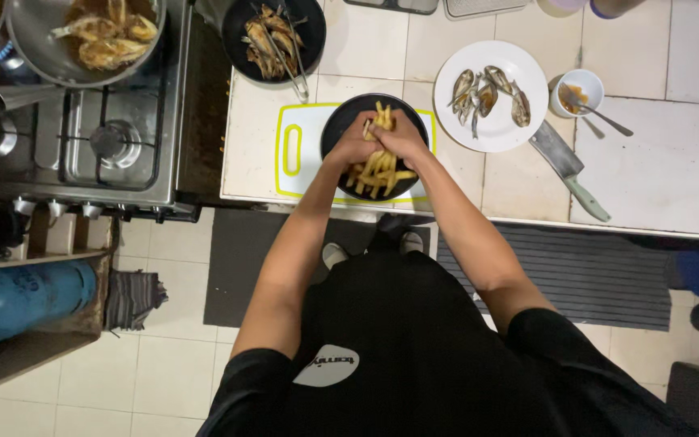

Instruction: The person slices a potato on a cutting board, transfers the pieces into a bowl, adds seasoning from containers, and tosses the potatoes by hand.

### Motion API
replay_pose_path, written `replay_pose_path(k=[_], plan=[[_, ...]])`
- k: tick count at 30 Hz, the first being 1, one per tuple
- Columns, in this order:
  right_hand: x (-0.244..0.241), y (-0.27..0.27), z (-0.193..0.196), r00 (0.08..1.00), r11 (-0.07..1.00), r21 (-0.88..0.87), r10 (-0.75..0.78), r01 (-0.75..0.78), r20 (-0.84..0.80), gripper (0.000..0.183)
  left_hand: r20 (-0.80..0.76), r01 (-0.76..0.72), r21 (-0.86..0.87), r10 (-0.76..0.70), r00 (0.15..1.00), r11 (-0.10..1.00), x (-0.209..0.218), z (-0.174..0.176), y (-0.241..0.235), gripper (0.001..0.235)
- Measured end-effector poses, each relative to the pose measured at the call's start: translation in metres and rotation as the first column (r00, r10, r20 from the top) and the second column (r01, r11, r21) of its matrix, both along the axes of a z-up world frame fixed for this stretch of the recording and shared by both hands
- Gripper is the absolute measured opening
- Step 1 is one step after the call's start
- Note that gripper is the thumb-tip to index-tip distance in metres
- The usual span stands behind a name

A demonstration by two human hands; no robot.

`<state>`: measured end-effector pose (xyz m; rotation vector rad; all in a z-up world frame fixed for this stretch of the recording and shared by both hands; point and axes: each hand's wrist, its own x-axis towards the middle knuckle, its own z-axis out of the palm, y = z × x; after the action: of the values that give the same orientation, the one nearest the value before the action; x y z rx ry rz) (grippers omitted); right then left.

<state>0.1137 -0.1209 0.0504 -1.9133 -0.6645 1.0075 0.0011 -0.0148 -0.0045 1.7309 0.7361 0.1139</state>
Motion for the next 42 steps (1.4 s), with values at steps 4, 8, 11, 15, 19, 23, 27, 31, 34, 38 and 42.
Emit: replay_pose_path(k=[4,8,11,15,19,23,27,31,34,38,42], plan=[[0.007,-0.006,-0.006,0.992,0.985,0.171,0.016,-0.037,0.124,0.037,0.176,-0.085,0.071,0.071,0.982,0.994,-0.005,0.015,-0.01,0.066],[0.011,-0.021,0.002,0.992,0.917,0.392,0.035,-0.081,0.123,0.039,0.398,-0.031,-0.015,0.035,0.917,0.999,-0.016,0.048,-0.01,0.063],[0.016,-0.036,0.009,0.992,0.897,0.424,0.115,-0.127,0.054,0.033,0.558,0.124,0.088,-0.152,0.816,0.988,-0.034,0.069,-0.004,0.052],[0.018,-0.058,0.014,0.977,0.862,0.481,0.207,-0.159,-0.049,0.019,0.416,0.128,0.048,-0.137,0.899,0.991,-0.05,0.074,-0.001,0.038],[0.013,-0.059,0.024,0.977,0.977,0.215,-0.05,0.004,0.209,0.013,0.077,-0.138,0.259,0.122,0.99,0.956,-0.048,0.047,0.0,0.049],[0.009,-0.039,0.041,0.981,0.965,-0.261,0.013,0.038,0.192,0.049,-0.282,-0.096,0.102,0.122,0.952,0.99,-0.021,0.013,0.009,0.076],[-0.006,-0.014,0.033,0.974,0.969,-0.239,-0.116,0.067,-0.196,0.045,-0.103,-0.002,-0.07,-0.005,0.995,0.998,-0.005,-0.007,0.007,0.07],[-0.011,-0.014,0.012,0.98,0.998,-0.052,0.011,-0.022,-0.197,0.034,0.037,0.056,-0.119,-0.052,0.998,0.991,-0.016,-0.003,-0.005,0.056],[-0.009,-0.024,0.004,0.993,0.985,0.158,0.082,-0.068,-0.083,0.028,0.108,-0.007,-0.078,0.015,0.994,0.997,-0.024,0.008,-0.014,0.05],[-0.006,-0.033,0.014,0.977,0.95,0.272,0.106,-0.155,0.188,0.032,0.481,-0.081,0.054,0.045,0.876,0.995,-0.027,0.023,-0.012,0.042],[0.002,-0.04,0.041,0.948,0.882,0.388,0.167,-0.266,0.27,0.037,0.544,0.022,-0.041,0.004,0.839,0.999,-0.028,0.041,0.002,0.032]])
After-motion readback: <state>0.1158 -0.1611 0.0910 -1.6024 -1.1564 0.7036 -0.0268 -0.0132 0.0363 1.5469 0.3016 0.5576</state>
